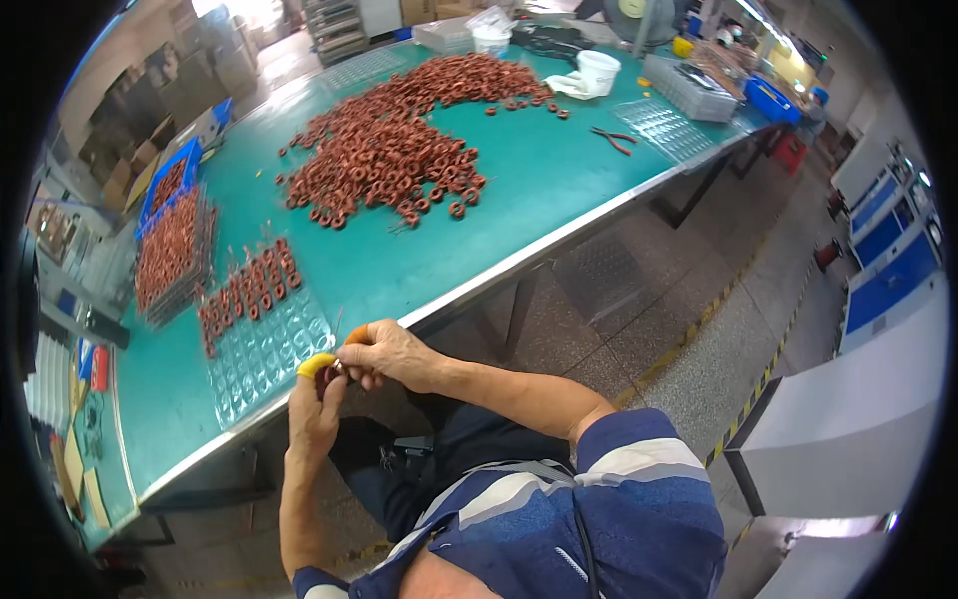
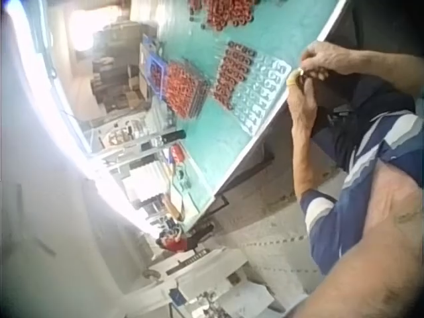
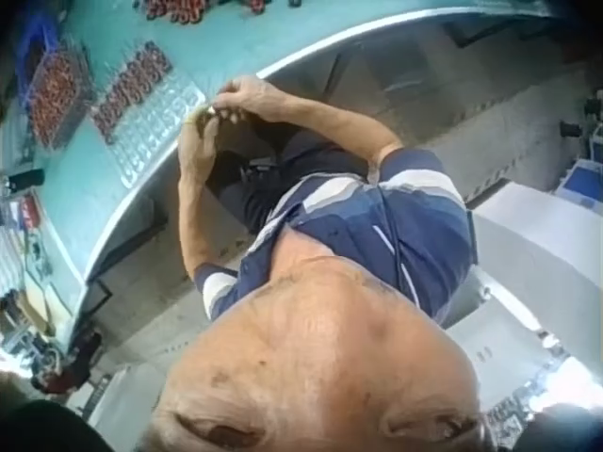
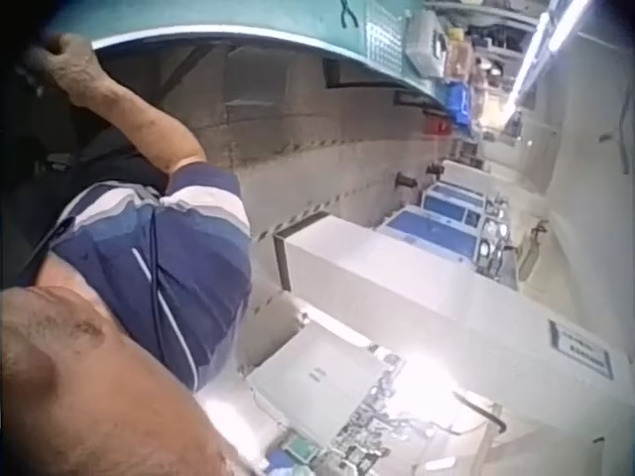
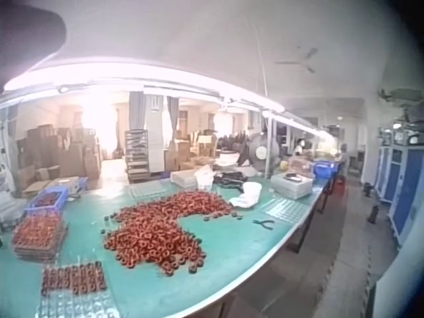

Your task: Picking up small copper-wired toroid coils from a pile and placing them into designated slots on a plastic tray.

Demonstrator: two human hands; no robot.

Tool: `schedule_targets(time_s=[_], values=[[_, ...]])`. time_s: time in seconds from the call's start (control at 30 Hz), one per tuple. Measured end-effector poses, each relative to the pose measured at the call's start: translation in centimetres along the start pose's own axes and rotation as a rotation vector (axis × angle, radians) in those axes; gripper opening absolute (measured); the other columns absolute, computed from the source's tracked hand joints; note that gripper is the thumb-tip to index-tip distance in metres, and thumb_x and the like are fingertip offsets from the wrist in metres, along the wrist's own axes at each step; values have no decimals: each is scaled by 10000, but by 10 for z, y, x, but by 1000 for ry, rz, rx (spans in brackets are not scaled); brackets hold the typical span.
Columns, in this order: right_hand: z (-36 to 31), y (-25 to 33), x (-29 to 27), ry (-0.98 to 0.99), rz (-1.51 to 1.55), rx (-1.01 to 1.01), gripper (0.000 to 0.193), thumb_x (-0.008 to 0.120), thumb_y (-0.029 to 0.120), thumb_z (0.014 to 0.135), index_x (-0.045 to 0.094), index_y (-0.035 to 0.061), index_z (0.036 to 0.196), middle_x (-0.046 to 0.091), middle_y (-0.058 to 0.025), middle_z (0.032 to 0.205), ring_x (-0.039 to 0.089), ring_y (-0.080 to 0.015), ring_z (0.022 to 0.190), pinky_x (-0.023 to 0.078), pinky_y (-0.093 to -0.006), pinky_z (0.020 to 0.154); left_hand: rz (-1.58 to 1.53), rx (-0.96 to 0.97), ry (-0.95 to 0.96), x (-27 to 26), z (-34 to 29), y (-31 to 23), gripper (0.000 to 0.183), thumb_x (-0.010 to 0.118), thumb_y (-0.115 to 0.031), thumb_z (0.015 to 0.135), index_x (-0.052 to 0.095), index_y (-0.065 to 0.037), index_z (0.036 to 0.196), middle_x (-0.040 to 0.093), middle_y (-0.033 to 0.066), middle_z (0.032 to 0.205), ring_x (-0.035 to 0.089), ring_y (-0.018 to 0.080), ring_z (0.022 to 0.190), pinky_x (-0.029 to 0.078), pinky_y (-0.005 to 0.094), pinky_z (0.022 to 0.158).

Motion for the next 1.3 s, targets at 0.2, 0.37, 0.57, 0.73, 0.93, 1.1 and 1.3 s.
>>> schedule_targets(time_s=[0.2, 0.37, 0.57, 0.73, 0.93, 1.1, 1.3], values=[[4, -3, 2, 97, -68, 79, 282, 685, 291, 855, 644, 13, 848, 591, -16, 653, 547, -77, 522, 434, -195, 484, 115, 24, 190, -21, 3, -9, 293, 693, -92, 839, 564, 9, 1082, 625, 63, 838, 594, 141, 762, 486, 286, 715], [-7, 10, -10, -312, -606, -427, 218, 645, 200, 874, 659, -18, 866, 636, -99, 635, 583, -101, 558, 459, -277, 508, 58, -41, 74, 0, 25, -10, 309, 714, -195, 817, 564, -1, 1004, 616, 127, 795, 613, 266, 727, 481, 352, 683], [-1, 12, -7, -193, -162, -272, 193, 677, 190, 885, 651, 2, 847, 574, 11, 612, 494, -43, 507, 382, -197, 462, -997, 63, -31, 24, 15, 7, 314, 604, -196, 940, 464, 0, 1140, 580, 91, 855, 596, 151, 694, 513, 272, 618], [10, 1, -3, -30, -127, -159, 304, 640, 201, 912, 592, -34, 1098, 601, -35, 798, 553, -84, 685, 437, -215, 639, -1074, 19, -83, 28, -6, 13, 315, 486, -239, 996, 447, 1, 1196, 596, 128, 893, 615, 186, 732, 526, 287, 656], [13, 4, 3, 12, -33, -235, 273, 673, 134, 889, 620, -23, 1106, 657, -43, 943, 603, -97, 856, 479, -251, 815, -1105, -39, -64, 25, -6, 12, 447, 503, -163, 982, 315, -21, 1362, 591, 133, 923, 616, 192, 777, 532, 302, 694], [14, -2, 3, -3, -33, -255, 248, 673, 122, 887, 630, -20, 1086, 667, -49, 935, 614, -97, 840, 487, -236, 803, -1135, -46, 12, 23, -9, 15, 395, 527, -108, 963, 395, 6, 1317, 589, 137, 966, 618, 189, 825, 535, 296, 733], [13, -1, 8, -66, -247, -333, 215, 657, 102, 895, 631, -23, 1068, 667, -52, 936, 619, -99, 853, 491, -227, 792, -1107, -126, 26, 21, -9, 19, 309, 492, -139, 987, 466, 37, 1240, 604, 114, 927, 626, 169, 780, 541, 276, 705]])
Point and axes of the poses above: each hand's wrist, its own z-axis towards the middle knuckle, its own x-axis out of the palm, y = z × x, the point moved 3 cm from there along z, towards the middle knuckle
